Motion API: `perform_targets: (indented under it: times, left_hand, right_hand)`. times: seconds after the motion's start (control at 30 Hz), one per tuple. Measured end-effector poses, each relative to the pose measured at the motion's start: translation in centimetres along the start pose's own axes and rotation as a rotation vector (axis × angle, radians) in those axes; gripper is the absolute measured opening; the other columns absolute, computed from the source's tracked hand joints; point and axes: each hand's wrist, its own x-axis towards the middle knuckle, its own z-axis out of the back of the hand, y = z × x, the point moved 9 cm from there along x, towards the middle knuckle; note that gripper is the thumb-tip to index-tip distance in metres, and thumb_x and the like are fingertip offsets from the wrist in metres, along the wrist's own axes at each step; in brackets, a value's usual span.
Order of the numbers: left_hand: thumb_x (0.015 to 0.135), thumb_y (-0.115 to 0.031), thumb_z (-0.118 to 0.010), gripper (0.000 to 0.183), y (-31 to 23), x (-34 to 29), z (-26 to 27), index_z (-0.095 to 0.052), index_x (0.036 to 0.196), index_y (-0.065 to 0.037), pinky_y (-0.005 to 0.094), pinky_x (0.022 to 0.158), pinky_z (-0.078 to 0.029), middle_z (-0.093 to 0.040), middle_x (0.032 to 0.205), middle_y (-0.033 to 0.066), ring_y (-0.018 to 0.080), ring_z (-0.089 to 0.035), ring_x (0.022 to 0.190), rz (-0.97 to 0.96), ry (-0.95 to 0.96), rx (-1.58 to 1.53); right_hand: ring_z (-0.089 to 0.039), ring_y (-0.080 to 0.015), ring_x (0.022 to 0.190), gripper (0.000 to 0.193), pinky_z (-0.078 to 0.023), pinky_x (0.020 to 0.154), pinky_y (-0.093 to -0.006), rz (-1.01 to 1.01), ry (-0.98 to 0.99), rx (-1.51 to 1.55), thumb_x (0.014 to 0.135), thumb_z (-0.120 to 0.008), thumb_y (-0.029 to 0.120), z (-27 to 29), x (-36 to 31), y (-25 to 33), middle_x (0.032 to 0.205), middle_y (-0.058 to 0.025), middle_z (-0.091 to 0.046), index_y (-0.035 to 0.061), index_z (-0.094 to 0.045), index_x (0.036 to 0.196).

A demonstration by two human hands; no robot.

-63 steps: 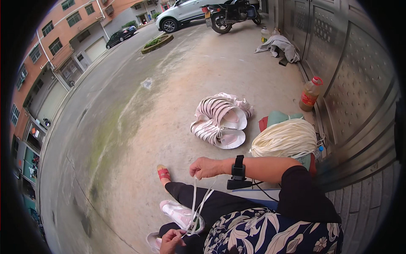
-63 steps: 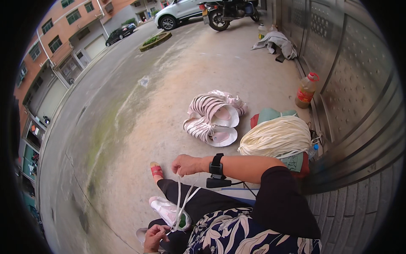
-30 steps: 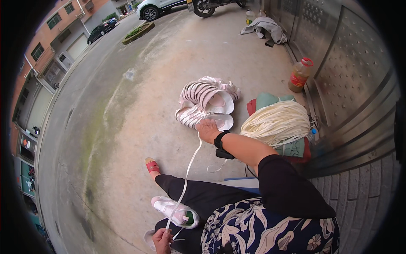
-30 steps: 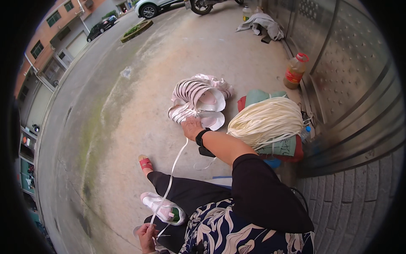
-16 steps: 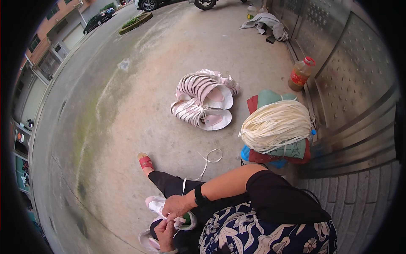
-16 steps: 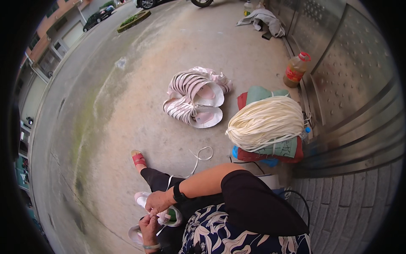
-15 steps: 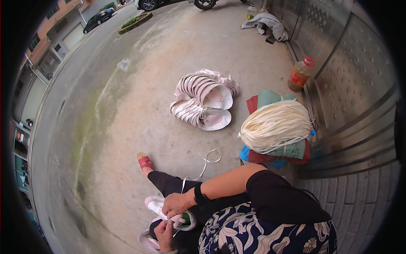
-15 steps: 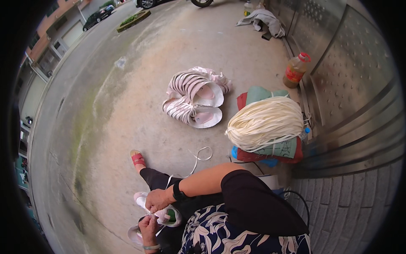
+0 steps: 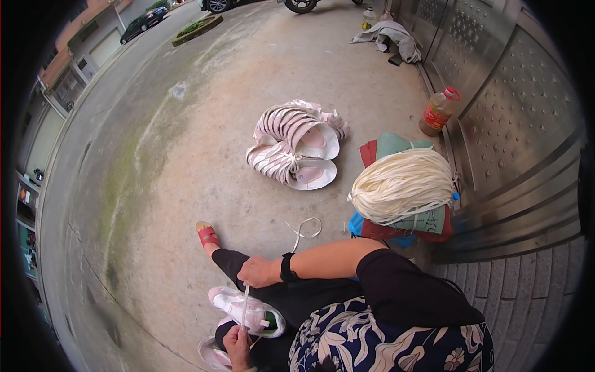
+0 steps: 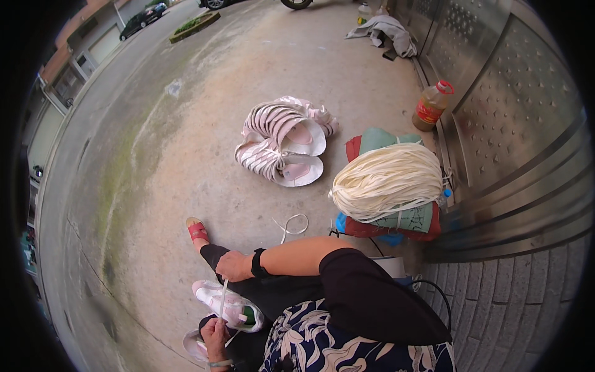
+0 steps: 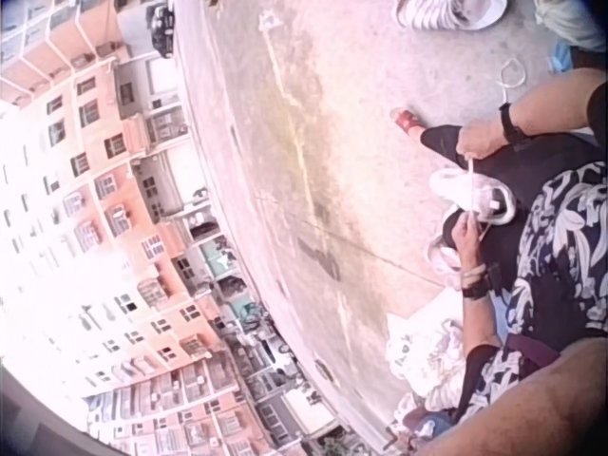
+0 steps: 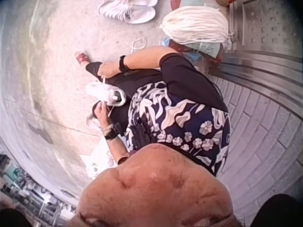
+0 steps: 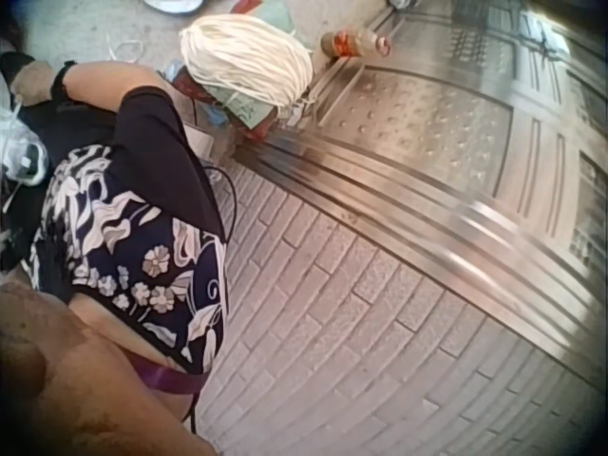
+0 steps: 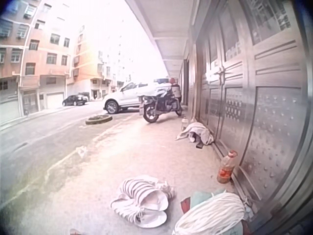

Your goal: The recorder is lacing white and pink athletic shoes while seated outdoors.

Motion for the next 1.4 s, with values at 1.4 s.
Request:
perform_targets:
  times: [1.4]
  left_hand:
    - [0.072,-0.014,-0.064,0.017,0.3,4.2,4.5,-0.052,0.075,-0.003,0.0384,0.056,-0.044,-0.056,0.064,0.0143,0.0322,-0.057,0.063,-0.175,-0.481,0.444]
  right_hand:
    - [-0.059,-0.0342,0.075,0.014,-0.045,0.068,-0.0404,-0.057,0.13,0.246,0.075,-0.053,0.015,-6.2,4.1,3.4,0.076,-0.0166,-0.061,0.0028,-0.06,0.078]
